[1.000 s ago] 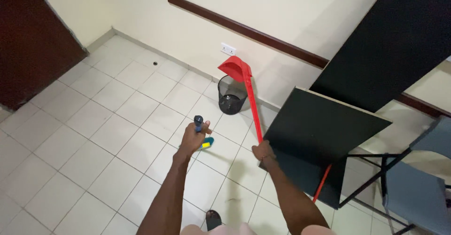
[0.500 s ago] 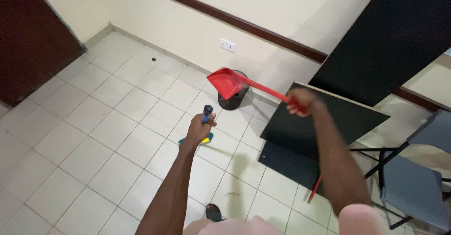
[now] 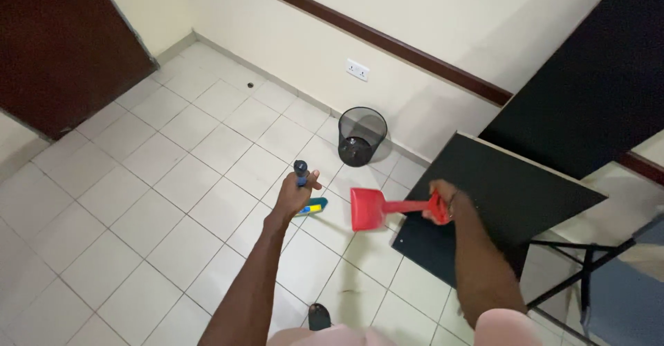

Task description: The recorder uses a broom and dustpan to sweep debris from a tiled floor into the dustpan and then empties it into a trash can.

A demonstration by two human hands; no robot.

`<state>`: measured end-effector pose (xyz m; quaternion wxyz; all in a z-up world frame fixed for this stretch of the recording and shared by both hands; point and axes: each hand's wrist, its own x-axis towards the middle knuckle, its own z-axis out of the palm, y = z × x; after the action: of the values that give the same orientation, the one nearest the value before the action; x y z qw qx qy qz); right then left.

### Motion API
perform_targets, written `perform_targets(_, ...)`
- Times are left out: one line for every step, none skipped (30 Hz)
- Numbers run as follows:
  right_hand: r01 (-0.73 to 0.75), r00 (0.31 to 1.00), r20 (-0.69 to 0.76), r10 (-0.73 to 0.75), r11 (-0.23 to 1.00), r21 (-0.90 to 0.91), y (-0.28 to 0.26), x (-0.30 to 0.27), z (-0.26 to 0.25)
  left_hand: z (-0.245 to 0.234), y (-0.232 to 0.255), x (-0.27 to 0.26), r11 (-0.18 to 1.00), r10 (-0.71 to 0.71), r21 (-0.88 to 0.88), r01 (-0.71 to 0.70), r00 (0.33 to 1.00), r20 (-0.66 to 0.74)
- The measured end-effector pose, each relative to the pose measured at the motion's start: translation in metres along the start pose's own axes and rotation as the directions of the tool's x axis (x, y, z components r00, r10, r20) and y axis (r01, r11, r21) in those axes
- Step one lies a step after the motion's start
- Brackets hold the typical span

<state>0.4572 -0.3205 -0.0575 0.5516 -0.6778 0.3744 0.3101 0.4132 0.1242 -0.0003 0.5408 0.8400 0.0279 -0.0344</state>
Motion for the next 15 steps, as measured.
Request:
perform_targets(-0.044,0.999,-0.025,0.047,0.995,0.094,0.009,0.017,0.002,0.000,0.002,-0.001,1.000,0.000,-0.024,0.000,1.000,0.003)
perform_targets(-0.085,0.994,-0.046,0.095,0.979,0.188,0.019,0.034,0.004,-0.001,0.005,-0.002,0.999,0.000,-0.048,0.000,1.000,0.005)
perform_targets(-0.087,0.995,-0.041,0.096,0.980,0.179,0.033,0.078,-0.003,-0.003,0.009,-0.002,0.999,-0.007,-0.048,0.007,1.000,-0.002)
perform_targets(-0.064,0.997,-0.030,0.073,0.969,0.238,0.048,0.122,-0.010,-0.006,0.014,-0.002,0.999,-0.025,-0.040,0.025,1.000,0.008)
perform_targets(-0.044,0.998,-0.020,0.052,0.954,0.298,0.066,0.165,-0.016,-0.008,0.017,-0.004,0.999,-0.045,-0.030,0.045,0.999,0.019)
perform_targets(-0.048,0.998,-0.013,0.054,0.956,0.290,0.075,0.183,-0.019,-0.010,0.018,-0.007,0.998,-0.053,-0.030,0.054,0.998,0.013)
perform_targets(-0.016,0.994,-0.087,0.061,0.895,0.445,0.083,0.201,-0.024,-0.011,0.022,-0.007,0.998,-0.064,-0.016,0.064,0.998,0.024)
perform_targets(0.028,0.984,-0.158,0.080,0.810,0.586,0.090,0.219,-0.028,-0.013,0.026,-0.008,0.997,-0.075,-0.002,0.075,0.997,0.036)
perform_targets(0.031,0.984,-0.159,0.076,0.811,0.584,0.093,0.228,-0.034,-0.012,0.021,-0.004,0.997,-0.073,-0.004,0.073,0.997,0.034)
perform_targets(-0.009,0.987,-0.125,0.105,0.802,0.597,0.096,0.237,-0.041,-0.011,0.017,-0.001,0.998,-0.058,-0.017,0.059,0.998,0.039)
perform_targets(-0.052,0.987,-0.092,0.135,0.792,0.608,0.102,0.244,-0.048,-0.010,0.012,0.000,0.998,-0.047,-0.031,0.048,0.998,0.045)
perform_targets(-0.050,0.987,-0.094,0.134,0.794,0.605,0.105,0.231,-0.052,-0.008,0.012,0.002,0.998,-0.047,-0.034,0.049,0.998,0.043)
perform_targets(0.090,0.970,-0.220,-0.104,0.993,-0.069,0.106,0.218,-0.053,-0.008,0.011,0.002,0.998,-0.036,-0.049,0.038,0.999,0.038)
perform_targets(0.149,0.919,-0.155,-0.362,0.684,-0.714,0.107,0.205,-0.053,-0.010,0.009,0.003,0.998,-0.024,-0.063,0.026,0.999,0.033)
perform_targets(0.153,0.921,-0.146,-0.361,0.679,-0.718,0.107,0.198,-0.049,-0.012,0.010,0.002,0.997,-0.033,-0.062,0.034,0.999,0.026)
